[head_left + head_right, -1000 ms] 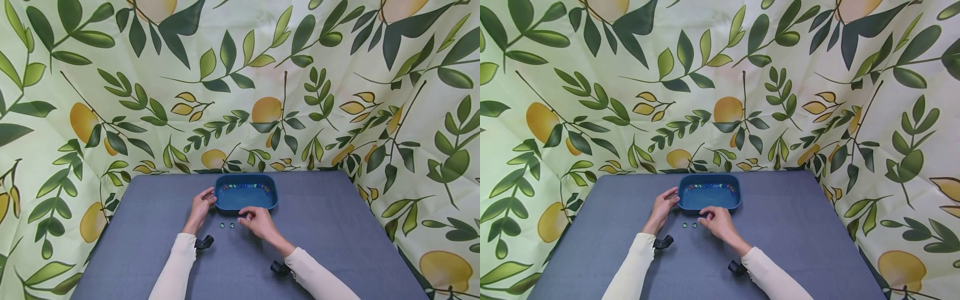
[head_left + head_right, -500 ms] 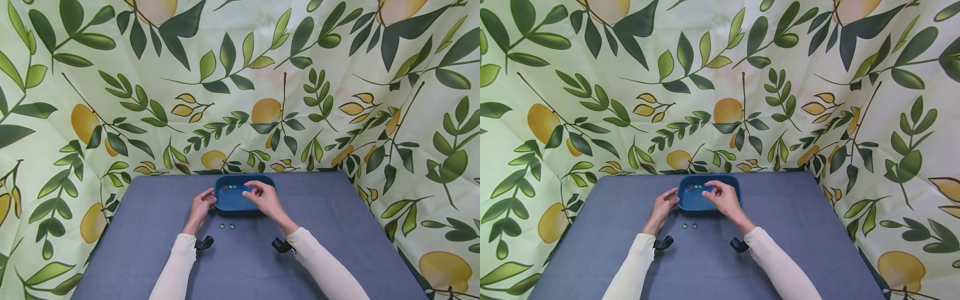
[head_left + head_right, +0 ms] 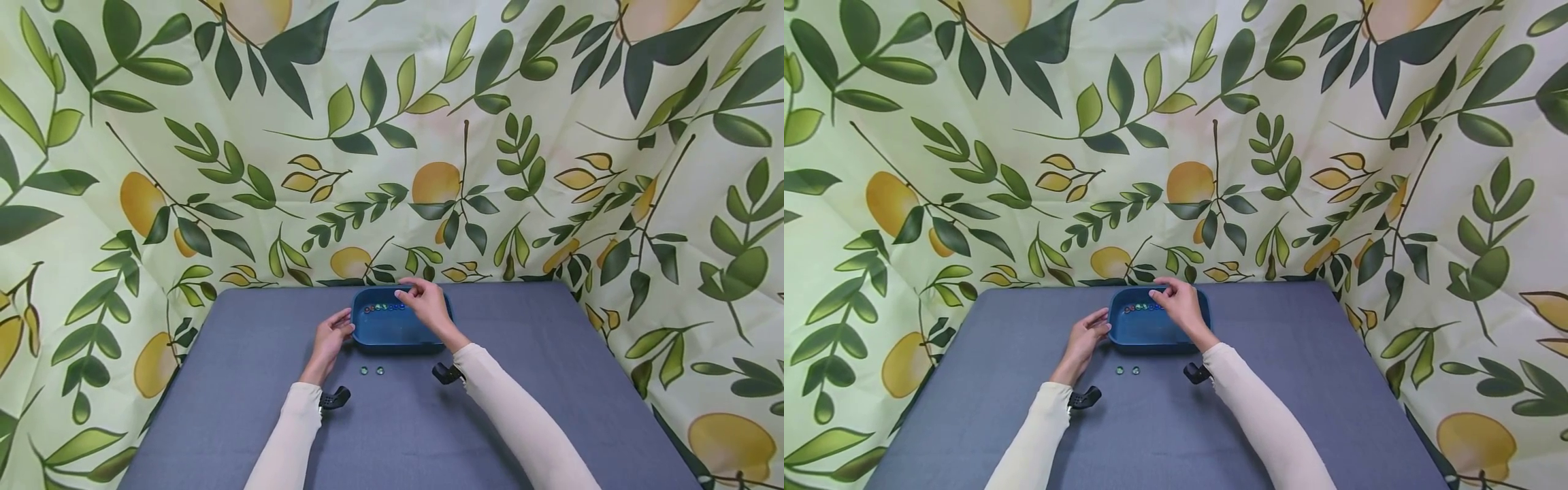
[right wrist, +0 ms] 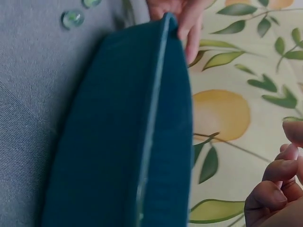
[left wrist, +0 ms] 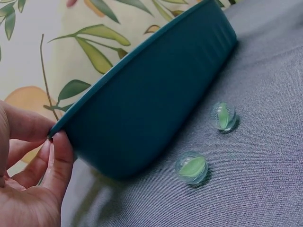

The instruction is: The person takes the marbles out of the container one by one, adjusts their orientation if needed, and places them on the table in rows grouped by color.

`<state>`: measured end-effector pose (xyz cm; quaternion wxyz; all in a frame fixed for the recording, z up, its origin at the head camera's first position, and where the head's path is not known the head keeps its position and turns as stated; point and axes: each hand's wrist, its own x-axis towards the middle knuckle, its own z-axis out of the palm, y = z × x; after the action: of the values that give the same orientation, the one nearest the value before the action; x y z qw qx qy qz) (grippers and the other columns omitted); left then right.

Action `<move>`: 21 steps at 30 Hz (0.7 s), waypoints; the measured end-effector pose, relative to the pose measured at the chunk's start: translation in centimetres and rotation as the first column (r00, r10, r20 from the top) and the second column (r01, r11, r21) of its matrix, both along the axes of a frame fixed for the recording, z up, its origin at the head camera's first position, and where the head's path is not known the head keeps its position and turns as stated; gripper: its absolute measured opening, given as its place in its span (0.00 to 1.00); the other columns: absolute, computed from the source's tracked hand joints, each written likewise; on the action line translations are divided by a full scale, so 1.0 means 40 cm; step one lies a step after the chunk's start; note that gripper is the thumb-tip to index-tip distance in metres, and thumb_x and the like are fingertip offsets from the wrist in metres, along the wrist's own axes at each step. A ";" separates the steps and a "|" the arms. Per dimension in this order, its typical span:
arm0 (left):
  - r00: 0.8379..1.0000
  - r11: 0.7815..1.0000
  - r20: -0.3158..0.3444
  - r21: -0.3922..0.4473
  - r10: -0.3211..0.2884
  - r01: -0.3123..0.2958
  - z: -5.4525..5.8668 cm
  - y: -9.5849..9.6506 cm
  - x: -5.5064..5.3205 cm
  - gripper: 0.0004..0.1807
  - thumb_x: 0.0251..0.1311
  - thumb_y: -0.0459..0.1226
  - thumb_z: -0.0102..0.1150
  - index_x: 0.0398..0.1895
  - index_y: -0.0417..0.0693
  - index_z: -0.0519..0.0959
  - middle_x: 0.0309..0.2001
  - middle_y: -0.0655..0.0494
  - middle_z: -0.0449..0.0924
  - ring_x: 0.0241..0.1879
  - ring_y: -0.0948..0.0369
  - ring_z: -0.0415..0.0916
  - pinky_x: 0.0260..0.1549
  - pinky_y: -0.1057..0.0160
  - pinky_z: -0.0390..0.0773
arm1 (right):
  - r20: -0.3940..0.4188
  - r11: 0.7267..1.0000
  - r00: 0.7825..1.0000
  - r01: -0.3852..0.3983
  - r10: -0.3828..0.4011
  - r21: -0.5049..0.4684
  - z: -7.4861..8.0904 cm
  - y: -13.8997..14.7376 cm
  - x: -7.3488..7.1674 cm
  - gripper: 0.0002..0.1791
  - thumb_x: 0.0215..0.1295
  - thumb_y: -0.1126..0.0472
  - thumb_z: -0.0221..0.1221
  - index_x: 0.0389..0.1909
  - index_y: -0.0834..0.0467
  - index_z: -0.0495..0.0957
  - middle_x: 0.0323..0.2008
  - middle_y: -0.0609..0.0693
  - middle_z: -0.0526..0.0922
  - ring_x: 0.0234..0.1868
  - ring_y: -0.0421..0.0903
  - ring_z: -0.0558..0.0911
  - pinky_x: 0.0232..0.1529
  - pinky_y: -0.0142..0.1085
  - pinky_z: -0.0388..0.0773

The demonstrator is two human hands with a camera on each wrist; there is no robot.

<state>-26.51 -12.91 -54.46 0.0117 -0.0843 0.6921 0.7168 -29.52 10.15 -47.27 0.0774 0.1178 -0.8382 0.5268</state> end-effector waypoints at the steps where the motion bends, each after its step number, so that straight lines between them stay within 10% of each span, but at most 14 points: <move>1: 1.000 1.000 0.000 -0.001 0.001 -0.001 0.000 0.001 0.000 0.25 0.64 0.27 0.55 0.66 0.39 0.71 0.63 0.36 0.72 0.63 0.45 0.71 0.52 0.53 0.78 | 0.006 1.000 1.000 0.002 -0.002 0.009 -0.006 -0.003 -0.008 0.18 0.63 0.53 0.65 0.52 0.54 0.83 0.19 0.46 0.74 0.18 0.44 0.69 0.26 0.36 0.67; 21: 1.000 1.000 0.005 -0.005 0.024 -0.024 0.005 0.003 0.008 0.25 0.63 0.27 0.56 0.65 0.39 0.73 0.60 0.38 0.75 0.54 0.54 0.75 0.37 0.69 0.79 | 0.149 0.979 0.988 -0.008 -0.023 0.204 -0.130 -0.057 -0.101 0.16 0.63 0.56 0.66 0.51 0.53 0.84 0.19 0.52 0.77 0.17 0.43 0.69 0.23 0.34 0.65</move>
<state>-26.19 -12.78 -54.25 0.0045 -0.0946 0.6928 0.7149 -33.57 7.87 -52.48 0.0032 0.0816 -0.8917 0.4452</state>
